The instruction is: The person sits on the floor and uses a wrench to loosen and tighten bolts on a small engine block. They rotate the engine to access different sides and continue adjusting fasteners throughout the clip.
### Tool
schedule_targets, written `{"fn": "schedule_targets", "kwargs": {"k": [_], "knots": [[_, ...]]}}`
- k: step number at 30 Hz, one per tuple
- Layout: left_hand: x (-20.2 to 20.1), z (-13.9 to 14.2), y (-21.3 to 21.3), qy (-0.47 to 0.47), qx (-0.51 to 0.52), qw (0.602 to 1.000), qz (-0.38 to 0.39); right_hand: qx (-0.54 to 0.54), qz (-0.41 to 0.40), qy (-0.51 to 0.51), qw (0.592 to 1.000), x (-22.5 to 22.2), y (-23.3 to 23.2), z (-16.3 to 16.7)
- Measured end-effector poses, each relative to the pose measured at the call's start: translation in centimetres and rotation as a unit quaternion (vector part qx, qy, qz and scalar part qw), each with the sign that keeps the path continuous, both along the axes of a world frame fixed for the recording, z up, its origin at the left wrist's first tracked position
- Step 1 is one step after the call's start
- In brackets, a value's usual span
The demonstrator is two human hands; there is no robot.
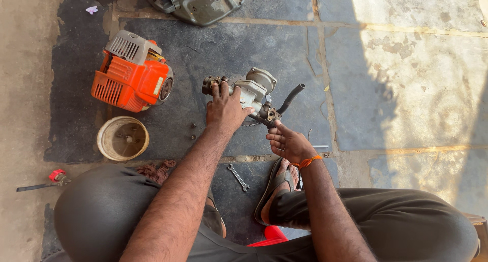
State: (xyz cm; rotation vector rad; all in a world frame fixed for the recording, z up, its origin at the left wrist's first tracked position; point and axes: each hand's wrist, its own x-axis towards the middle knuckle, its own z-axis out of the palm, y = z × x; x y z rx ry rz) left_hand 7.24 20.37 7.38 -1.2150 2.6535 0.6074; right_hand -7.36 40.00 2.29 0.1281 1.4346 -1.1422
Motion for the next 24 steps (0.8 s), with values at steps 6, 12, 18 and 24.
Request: {"fn": "schedule_targets", "kwargs": {"k": [6,12,18,24], "knots": [[0.1,-0.2,0.1,-0.004,0.002,1.000,-0.001,-0.071,0.003,0.023,0.997,-0.3,0.2,-1.2],[0.1,-0.3,0.1,0.001,0.002,1.000,-0.002,-0.046,-0.005,0.009,0.999,-0.3,0.3,-1.0],[0.2,-0.2,0.2,-0.003,0.007,1.000,0.000,-0.013,-0.029,0.022,0.999,0.0,0.2,0.4],[0.2,-0.2,0.2,-0.003,0.001,1.000,-0.002,-0.048,0.020,0.054,0.997,0.3,0.3,1.0]]}}
